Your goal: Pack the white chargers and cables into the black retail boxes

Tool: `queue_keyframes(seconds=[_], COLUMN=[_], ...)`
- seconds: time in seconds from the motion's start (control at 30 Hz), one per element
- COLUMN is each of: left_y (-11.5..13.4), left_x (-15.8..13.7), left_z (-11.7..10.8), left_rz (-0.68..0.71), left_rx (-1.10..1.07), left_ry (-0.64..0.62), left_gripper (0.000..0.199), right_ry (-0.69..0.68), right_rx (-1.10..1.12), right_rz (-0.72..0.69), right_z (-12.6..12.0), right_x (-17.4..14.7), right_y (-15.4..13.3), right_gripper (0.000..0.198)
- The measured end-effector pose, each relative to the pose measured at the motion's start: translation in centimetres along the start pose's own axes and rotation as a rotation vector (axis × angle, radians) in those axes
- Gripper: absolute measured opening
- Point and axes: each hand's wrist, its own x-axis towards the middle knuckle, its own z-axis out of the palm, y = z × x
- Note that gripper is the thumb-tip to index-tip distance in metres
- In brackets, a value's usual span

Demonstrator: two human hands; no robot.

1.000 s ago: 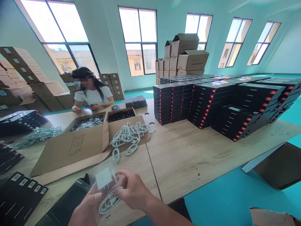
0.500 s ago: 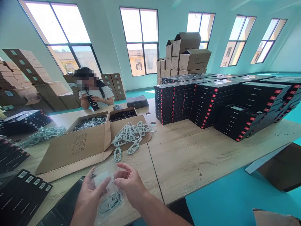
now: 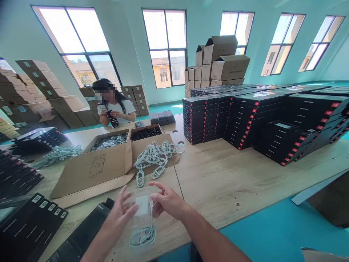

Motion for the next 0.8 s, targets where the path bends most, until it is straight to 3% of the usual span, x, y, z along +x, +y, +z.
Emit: queue_keyframes(seconds=[0.1,0.17,0.27,0.33,0.43,0.57,0.67,0.8], left_y=[-0.5,-1.4,-2.6,-2.6,-1.2,0.8,0.9,0.0], left_x=[1.3,2.3,3.4,3.5,2.9,1.6,1.3,1.5], left_z=[-4.5,-7.6,-10.0,-9.7,-7.5,-4.6,-4.0,-4.1], left_rz=[0.126,0.090,0.001,0.013,0.149,0.347,0.444,0.531], left_rx=[0.416,0.675,0.726,0.675,0.647,0.694,0.831,0.923], left_ry=[0.170,0.162,0.114,0.118,0.110,0.100,0.157,0.231], left_gripper=[0.087,0.077,0.061,0.054,0.059,0.070,0.078,0.087], right_ry=[0.232,0.359,0.416,0.379,0.292,0.282,0.324,0.311], right_rx=[0.147,0.269,0.408,0.459,0.491,0.357,0.193,0.134], right_rz=[-0.063,-0.094,-0.149,-0.214,-0.343,-0.515,-0.590,-0.532], right_z=[-1.7,-2.3,-1.7,-0.2,2.6,5.3,5.4,3.9], right_x=[0.0,0.1,0.3,0.8,1.9,3.5,3.9,3.2], right_y=[-0.1,0.2,0.6,0.5,-0.2,-1.0,-1.0,-0.8], right_gripper=[0.066,0.067,0.075,0.083,0.089,0.078,0.070,0.069])
